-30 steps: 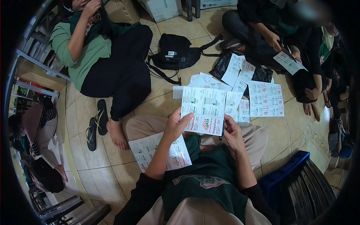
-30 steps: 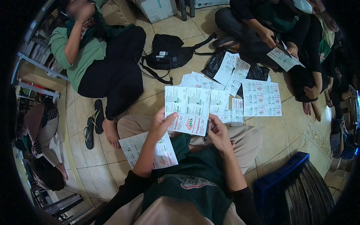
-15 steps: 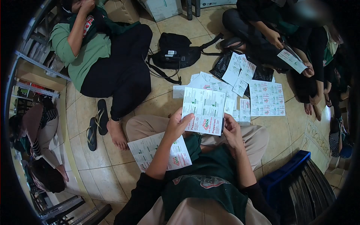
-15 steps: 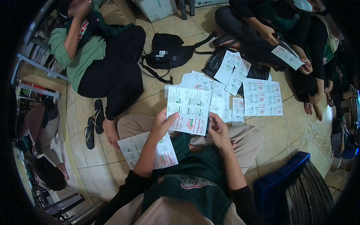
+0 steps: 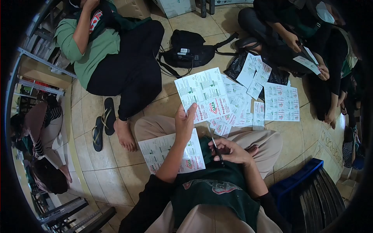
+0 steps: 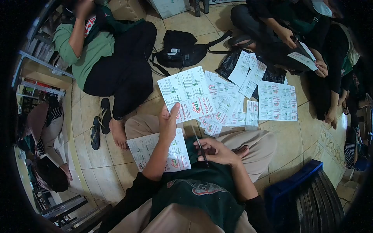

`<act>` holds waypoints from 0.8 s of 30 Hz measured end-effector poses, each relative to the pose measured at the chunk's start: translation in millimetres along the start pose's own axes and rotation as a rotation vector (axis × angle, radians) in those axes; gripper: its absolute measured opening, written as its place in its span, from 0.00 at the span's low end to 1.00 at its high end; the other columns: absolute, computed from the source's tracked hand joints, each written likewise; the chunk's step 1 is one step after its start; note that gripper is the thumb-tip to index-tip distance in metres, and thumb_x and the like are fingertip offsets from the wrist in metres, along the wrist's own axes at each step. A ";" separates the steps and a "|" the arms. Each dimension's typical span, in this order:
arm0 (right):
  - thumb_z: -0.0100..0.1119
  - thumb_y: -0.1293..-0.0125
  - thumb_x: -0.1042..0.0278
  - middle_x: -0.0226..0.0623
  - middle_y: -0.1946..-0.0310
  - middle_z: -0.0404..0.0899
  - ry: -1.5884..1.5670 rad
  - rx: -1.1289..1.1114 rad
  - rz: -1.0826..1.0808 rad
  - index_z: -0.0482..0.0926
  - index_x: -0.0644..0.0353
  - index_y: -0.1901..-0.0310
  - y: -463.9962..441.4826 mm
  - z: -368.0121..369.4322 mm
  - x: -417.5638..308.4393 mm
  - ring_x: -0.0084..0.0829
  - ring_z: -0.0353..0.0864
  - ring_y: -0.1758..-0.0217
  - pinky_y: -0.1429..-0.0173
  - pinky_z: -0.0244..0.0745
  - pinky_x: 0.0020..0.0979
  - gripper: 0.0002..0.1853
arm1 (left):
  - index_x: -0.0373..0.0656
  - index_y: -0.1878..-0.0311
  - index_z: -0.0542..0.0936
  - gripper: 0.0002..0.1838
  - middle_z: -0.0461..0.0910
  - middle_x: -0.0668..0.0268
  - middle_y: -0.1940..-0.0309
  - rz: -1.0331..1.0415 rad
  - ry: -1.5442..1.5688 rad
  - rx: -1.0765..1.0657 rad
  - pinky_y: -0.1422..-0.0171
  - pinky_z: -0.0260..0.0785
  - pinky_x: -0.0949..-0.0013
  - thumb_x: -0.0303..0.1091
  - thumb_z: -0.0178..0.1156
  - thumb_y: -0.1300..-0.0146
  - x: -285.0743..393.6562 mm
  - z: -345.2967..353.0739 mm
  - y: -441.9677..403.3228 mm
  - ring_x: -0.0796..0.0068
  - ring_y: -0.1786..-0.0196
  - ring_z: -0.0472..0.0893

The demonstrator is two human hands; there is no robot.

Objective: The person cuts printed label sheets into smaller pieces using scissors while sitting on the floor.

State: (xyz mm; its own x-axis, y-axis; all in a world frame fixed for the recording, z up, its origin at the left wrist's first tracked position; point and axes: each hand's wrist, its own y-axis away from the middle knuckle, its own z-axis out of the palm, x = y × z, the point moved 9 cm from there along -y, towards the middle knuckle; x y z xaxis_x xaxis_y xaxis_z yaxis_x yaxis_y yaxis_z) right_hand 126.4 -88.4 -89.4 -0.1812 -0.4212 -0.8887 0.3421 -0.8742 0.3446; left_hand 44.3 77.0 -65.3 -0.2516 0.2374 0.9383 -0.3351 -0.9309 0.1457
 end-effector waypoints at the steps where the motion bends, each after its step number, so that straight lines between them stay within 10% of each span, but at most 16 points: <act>1: 0.66 0.45 0.76 0.32 0.55 0.74 -0.118 0.038 -0.066 0.67 0.63 0.41 -2.6 -3.0 -3.5 0.22 0.75 0.54 0.49 0.71 0.25 0.29 | 0.35 0.47 0.72 0.14 0.78 0.64 0.54 -0.001 0.001 -0.001 0.49 0.68 0.77 0.31 0.53 0.33 -0.4 1.2 0.2 0.82 0.54 0.76; 24: 0.68 0.45 0.68 0.32 0.56 0.75 -0.280 0.163 -0.136 0.69 0.63 0.42 -4.4 -13.4 -18.8 0.23 0.78 0.58 0.50 0.73 0.25 0.29 | 0.33 0.56 0.79 0.11 0.81 0.69 0.67 0.021 -0.093 0.000 0.63 0.68 0.81 0.32 0.56 0.34 0.0 13.4 12.6 0.89 0.66 0.75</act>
State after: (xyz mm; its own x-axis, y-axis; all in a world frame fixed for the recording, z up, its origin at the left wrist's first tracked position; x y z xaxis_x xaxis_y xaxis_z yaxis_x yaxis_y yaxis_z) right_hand 140.6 -73.4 -78.3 -0.4683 -0.3287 -0.8201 0.1497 -0.9443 0.2930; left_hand 52.2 61.6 -59.2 -0.1734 0.1912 0.9661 -0.3310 -0.9352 0.1256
